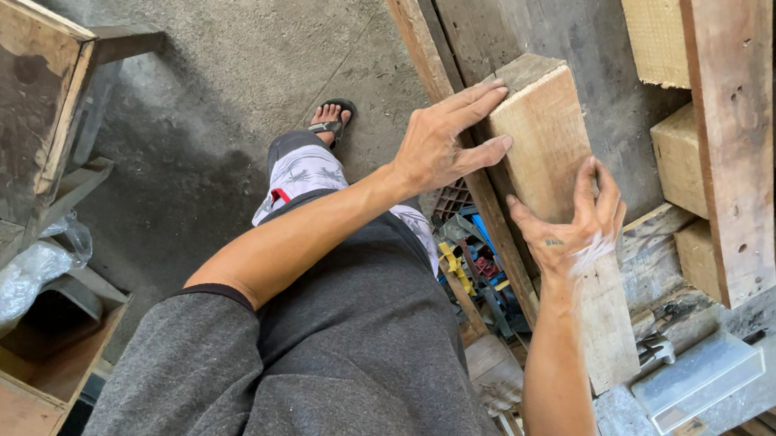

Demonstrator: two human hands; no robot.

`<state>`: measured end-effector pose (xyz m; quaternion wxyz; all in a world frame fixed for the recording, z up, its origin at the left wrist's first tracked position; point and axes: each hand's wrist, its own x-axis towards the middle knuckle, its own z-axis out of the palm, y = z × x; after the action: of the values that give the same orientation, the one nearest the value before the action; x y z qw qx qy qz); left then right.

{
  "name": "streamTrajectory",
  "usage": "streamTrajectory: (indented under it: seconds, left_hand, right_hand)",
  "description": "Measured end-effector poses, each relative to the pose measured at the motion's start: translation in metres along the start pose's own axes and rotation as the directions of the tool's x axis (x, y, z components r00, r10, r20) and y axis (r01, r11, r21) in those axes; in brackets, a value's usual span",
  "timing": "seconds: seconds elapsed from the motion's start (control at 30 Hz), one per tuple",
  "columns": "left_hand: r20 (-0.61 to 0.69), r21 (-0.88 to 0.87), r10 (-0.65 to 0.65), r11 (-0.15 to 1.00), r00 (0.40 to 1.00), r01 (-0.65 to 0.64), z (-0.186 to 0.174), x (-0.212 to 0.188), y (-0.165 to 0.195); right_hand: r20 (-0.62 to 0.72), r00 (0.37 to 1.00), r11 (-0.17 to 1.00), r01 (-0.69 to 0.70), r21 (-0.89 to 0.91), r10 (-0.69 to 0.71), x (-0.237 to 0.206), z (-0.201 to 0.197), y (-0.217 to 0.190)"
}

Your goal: The person hammers nails into wooden planks on a workbench. They repeatedly position planks, place nails, and strike them with a hammer, then move the planks aside.

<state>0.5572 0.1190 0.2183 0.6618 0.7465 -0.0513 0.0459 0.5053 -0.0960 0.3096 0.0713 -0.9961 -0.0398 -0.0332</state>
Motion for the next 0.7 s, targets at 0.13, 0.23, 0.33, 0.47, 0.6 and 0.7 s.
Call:
streamTrajectory:
  seconds: [0.13, 0.23, 0.33, 0.47, 0.6, 0.7]
  left_hand:
    - [0.003, 0.02, 0.028, 0.999, 1.0, -0.028, 0.0, 0.001, -0.002]
    - [0.016, 0.023, 0.021, 1.0, 1.0, -0.021, 0.0, 0.002, -0.002]
    - [0.029, 0.017, 0.002, 1.0, 1.0, -0.003, -0.001, 0.003, 0.0]
    - [0.055, -0.037, 0.052, 0.998, 0.997, -0.05, -0.008, 0.0, -0.002]
    - [0.11, -0.163, 0.041, 0.986, 0.993, -0.023, -0.021, -0.002, -0.01]
    - [0.139, -0.103, 0.115, 0.989, 0.984, -0.101, -0.026, 0.007, -0.021]
  right_hand:
    - [-0.017, 0.999, 0.999, 0.038, 0.014, -0.037, 0.0, 0.001, 0.001]
    - [-0.03, 0.999, 0.999, 0.037, 0.024, -0.036, 0.0, 0.001, 0.001]
    - [-0.035, 0.999, 0.999, 0.04, 0.028, -0.039, 0.0, 0.001, -0.001]
    - [-0.047, 0.998, 0.998, 0.049, 0.025, -0.048, 0.003, -0.001, -0.001]
    - [-0.002, 1.0, 0.998, 0.009, 0.057, -0.009, 0.007, -0.004, -0.002]
    - [-0.032, 0.999, 0.997, 0.042, 0.062, -0.04, 0.007, -0.005, -0.003]
